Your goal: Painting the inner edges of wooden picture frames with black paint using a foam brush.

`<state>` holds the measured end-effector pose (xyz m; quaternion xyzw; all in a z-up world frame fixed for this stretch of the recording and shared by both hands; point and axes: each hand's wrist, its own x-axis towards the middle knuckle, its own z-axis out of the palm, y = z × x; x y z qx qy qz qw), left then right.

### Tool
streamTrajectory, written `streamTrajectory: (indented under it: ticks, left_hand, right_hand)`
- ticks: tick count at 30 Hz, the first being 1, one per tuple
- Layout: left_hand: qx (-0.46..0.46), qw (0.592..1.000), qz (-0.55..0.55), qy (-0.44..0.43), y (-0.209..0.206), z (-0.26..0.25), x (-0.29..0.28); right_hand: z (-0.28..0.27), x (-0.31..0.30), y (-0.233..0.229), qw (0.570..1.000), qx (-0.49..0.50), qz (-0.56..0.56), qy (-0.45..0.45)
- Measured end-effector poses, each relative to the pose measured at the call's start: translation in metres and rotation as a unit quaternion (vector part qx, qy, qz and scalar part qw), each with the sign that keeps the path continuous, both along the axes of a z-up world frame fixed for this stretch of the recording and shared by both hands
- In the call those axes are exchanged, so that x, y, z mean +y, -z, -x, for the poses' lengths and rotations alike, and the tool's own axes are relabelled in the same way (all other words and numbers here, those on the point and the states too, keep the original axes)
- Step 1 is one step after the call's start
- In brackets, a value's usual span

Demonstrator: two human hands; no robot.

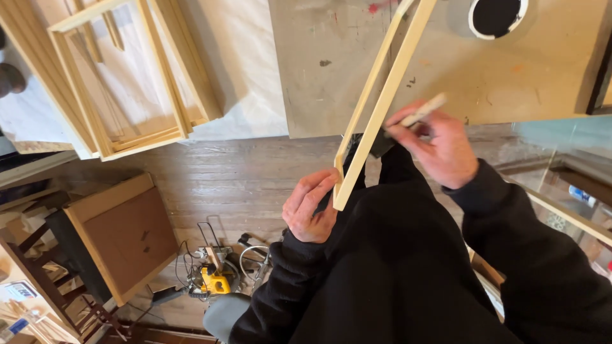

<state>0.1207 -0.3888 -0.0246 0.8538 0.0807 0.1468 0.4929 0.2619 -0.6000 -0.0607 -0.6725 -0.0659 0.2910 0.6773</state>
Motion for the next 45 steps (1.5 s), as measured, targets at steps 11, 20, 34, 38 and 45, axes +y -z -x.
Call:
streamTrajectory:
  ticks: [11,20,34,38,45]
  left_hand:
    - [-0.013,1.0,0.007,0.019,0.019,0.006,-0.001]
    - [0.007,0.999,0.043,0.031,0.029,0.01,0.0]
    - [0.012,0.999,0.038,0.03,0.029,0.01,0.001]
    - [0.017,0.999,0.044,0.026,0.027,0.009,0.0]
    - [0.021,0.998,0.044,0.026,0.028,0.01,0.0]
  right_hand:
    - [0.02,0.013,0.029,0.971,-0.15,0.178,-0.049]
    - [0.022,0.019,0.036,0.961,-0.167,0.194,-0.101]
    - [0.017,0.028,0.037,0.957,-0.187,0.186,-0.123]
    - [0.012,0.026,0.033,0.961,-0.16,0.186,-0.128]
    - [0.012,0.03,0.031,0.961,-0.168,0.173,-0.132]
